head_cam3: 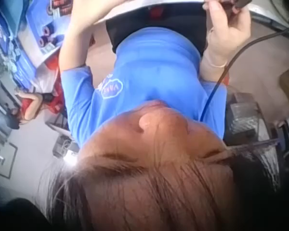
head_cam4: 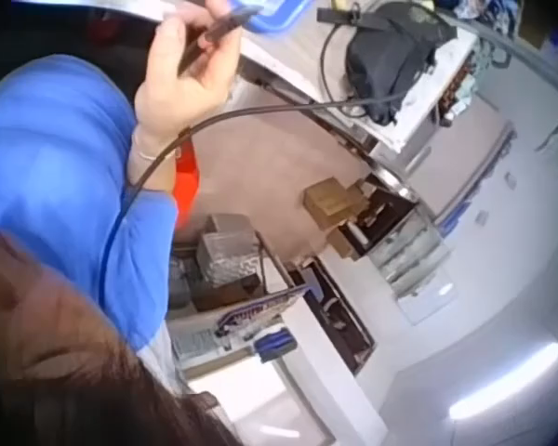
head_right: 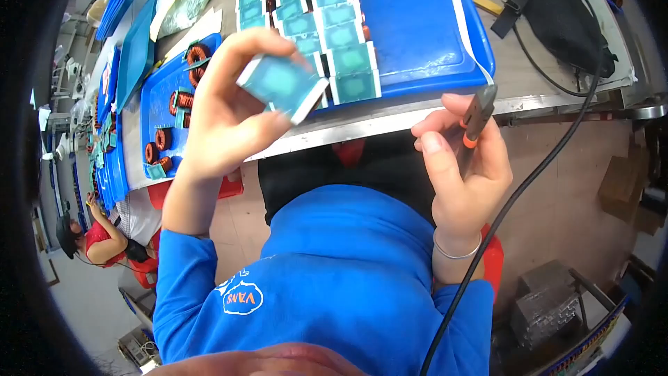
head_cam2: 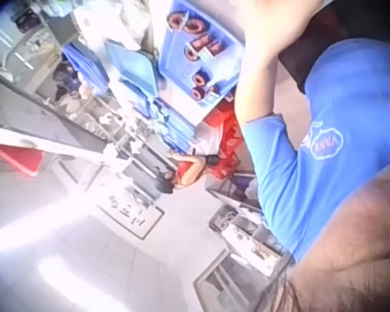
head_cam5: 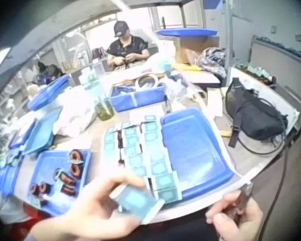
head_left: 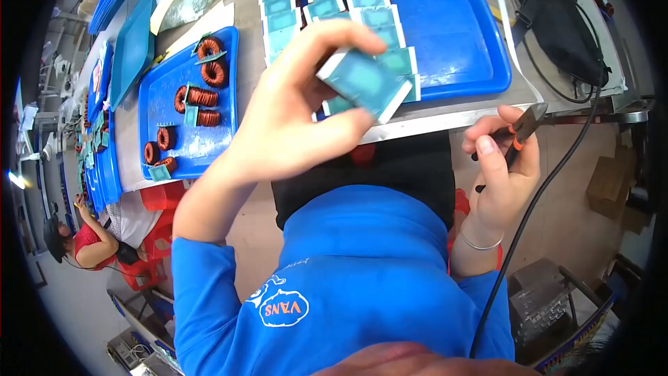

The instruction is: The person trims electronic components and copper coils using pliers, then organizes them into blue trays at an assembly workbench.

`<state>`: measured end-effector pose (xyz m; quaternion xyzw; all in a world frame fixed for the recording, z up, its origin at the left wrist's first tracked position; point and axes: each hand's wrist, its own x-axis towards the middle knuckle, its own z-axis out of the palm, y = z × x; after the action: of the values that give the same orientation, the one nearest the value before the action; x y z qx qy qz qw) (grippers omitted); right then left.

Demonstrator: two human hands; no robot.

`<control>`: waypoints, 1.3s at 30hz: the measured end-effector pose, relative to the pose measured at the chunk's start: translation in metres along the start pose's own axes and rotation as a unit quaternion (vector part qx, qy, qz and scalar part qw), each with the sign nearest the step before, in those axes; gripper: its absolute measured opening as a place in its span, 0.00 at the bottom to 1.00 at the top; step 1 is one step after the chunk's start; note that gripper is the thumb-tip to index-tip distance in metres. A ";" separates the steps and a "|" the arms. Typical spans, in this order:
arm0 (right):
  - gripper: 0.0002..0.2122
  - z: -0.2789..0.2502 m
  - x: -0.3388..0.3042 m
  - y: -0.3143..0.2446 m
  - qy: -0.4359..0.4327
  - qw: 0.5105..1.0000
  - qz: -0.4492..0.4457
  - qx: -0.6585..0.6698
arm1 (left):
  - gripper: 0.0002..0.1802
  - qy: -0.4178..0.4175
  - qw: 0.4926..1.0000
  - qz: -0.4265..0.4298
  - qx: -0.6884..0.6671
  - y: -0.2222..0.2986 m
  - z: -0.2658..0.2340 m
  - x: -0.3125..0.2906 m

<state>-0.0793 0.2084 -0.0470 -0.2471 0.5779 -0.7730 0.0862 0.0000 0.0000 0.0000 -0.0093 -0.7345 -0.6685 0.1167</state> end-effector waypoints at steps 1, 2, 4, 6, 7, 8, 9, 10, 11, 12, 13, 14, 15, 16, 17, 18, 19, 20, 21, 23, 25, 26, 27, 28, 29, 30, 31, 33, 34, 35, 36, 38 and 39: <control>0.16 0.000 -0.002 0.002 0.021 1.000 0.002 -0.006 | 0.23 0.017 0.996 0.040 0.082 -0.003 0.004 0.013; 0.15 0.000 -0.004 0.004 0.042 0.999 0.005 -0.011 | 0.23 -0.011 0.979 0.056 0.196 -0.006 0.003 0.024; 0.14 -0.011 -0.003 -0.005 0.052 0.998 0.018 -0.013 | 0.21 -0.002 0.946 0.111 0.305 -0.007 0.025 0.047; 0.14 -0.015 -0.004 -0.004 0.062 0.998 0.022 -0.005 | 0.22 -0.017 0.915 0.161 0.370 -0.016 0.038 0.063; 0.14 -0.017 -0.003 -0.004 0.067 0.998 0.022 -0.004 | 0.24 -0.024 0.915 0.164 0.367 -0.022 0.042 0.067; 0.14 -0.019 -0.002 -0.003 0.070 0.997 0.020 0.001 | 0.24 -0.031 0.897 0.183 0.401 -0.025 0.046 0.069; 0.14 -0.021 -0.001 -0.003 0.073 0.997 0.019 0.006 | 0.25 -0.037 0.878 0.202 0.433 -0.027 0.050 0.070; 0.14 -0.024 -0.001 -0.002 0.076 0.997 0.021 0.007 | 0.25 -0.044 0.873 0.201 0.443 -0.030 0.055 0.071; 0.14 -0.026 -0.001 -0.002 0.076 0.997 0.022 0.008 | 0.25 -0.048 0.873 0.200 0.443 -0.030 0.058 0.072; 0.14 -0.027 0.000 0.000 0.077 0.997 0.021 0.009 | 0.24 -0.047 0.860 0.203 0.465 -0.031 0.060 0.072; 0.14 -0.028 0.000 0.002 0.079 0.997 0.022 0.010 | 0.24 -0.046 0.848 0.207 0.486 -0.032 0.062 0.073; 0.14 -0.029 0.000 0.003 0.080 0.996 0.025 0.012 | 0.25 -0.048 0.839 0.205 0.502 -0.035 0.061 0.073; 0.14 -0.029 0.000 0.003 0.079 0.996 0.028 0.014 | 0.25 -0.049 0.838 0.204 0.504 -0.037 0.061 0.071; 0.14 -0.029 0.000 0.004 0.079 0.996 0.028 0.015 | 0.24 -0.052 0.833 0.186 0.518 -0.040 0.060 0.068; 0.15 -0.029 0.000 0.004 0.076 0.997 0.026 0.016 | 0.24 -0.055 0.828 0.167 0.532 -0.041 0.060 0.065; 0.15 -0.029 -0.001 0.005 0.072 0.997 0.024 0.017 | 0.24 -0.055 0.828 0.167 0.532 -0.042 0.060 0.062; 0.15 -0.029 -0.001 0.006 0.071 0.997 0.024 0.017 | 0.24 -0.055 0.831 0.164 0.529 -0.042 0.060 0.059; 0.15 -0.028 -0.001 0.006 0.068 0.997 0.028 0.022 | 0.25 -0.055 0.834 0.161 0.525 -0.042 0.060 0.057; 0.15 -0.027 -0.002 0.005 0.064 0.997 0.033 0.027 | 0.25 -0.052 0.834 0.161 0.525 -0.042 0.059 0.056; 0.16 -0.024 -0.003 0.005 0.050 0.998 0.028 0.012 | 0.23 -0.038 0.855 0.181 0.485 -0.042 0.059 0.053; 0.15 -0.022 -0.006 0.005 0.031 0.999 0.031 -0.020 | 0.21 -0.036 0.876 0.178 0.446 -0.031 0.056 0.045; 0.15 -0.022 -0.007 0.006 0.006 0.997 0.030 -0.067 | 0.19 -0.037 0.896 0.173 0.408 -0.023 0.053 0.038; 0.14 -0.022 -0.009 0.006 -0.020 0.993 0.029 -0.112 | 0.13 -0.038 0.923 0.132 0.359 -0.012 0.050 0.028; 0.14 -0.014 -0.007 0.003 -0.051 0.987 -0.013 -0.149 | 0.11 -0.041 0.945 0.104 0.306 -0.007 0.044 0.017; 0.14 -0.006 -0.006 0.003 -0.077 0.983 -0.037 -0.161 | 0.10 -0.043 0.964 0.075 0.252 -0.003 0.039 0.008; 0.15 0.000 -0.007 0.006 -0.113 0.977 -0.055 -0.175 | 0.08 -0.023 0.970 0.067 0.231 0.001 0.037 0.000; 0.16 0.007 -0.003 0.001 -0.167 0.959 -0.076 -0.217 | 0.08 -0.014 0.972 0.068 0.224 0.001 0.036 -0.006; 0.16 0.016 -0.006 0.008 -0.203 0.949 -0.097 -0.223 | 0.06 0.046 0.974 0.106 0.195 -0.010 0.034 -0.017; 0.16 0.020 -0.007 0.008 -0.221 0.940 -0.095 -0.244 | 0.05 0.060 0.975 0.109 0.183 -0.013 0.031 -0.023; 0.16 0.024 -0.008 0.009 -0.238 0.930 -0.093 -0.264 | 0.05 0.075 0.976 0.111 0.172 -0.014 0.028 -0.029; 0.16 0.026 -0.008 0.008 -0.246 0.928 -0.093 -0.264 | 0.04 0.102 0.979 0.108 0.138 -0.015 0.027 -0.032; 0.14 0.029 -0.006 0.006 -0.285 0.912 -0.092 -0.280 | 0.03 0.144 0.983 0.090 0.071 -0.019 0.021 -0.041; 0.14 0.033 -0.009 0.003 -0.275 0.937 -0.024 -0.214 | 0.02 0.153 0.983 0.082 0.061 -0.020 0.018 -0.045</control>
<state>-0.0565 0.1832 -0.0459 -0.4766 0.6773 -0.5347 0.1678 0.0371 0.0220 -0.0295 0.0403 -0.7442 -0.6040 0.2823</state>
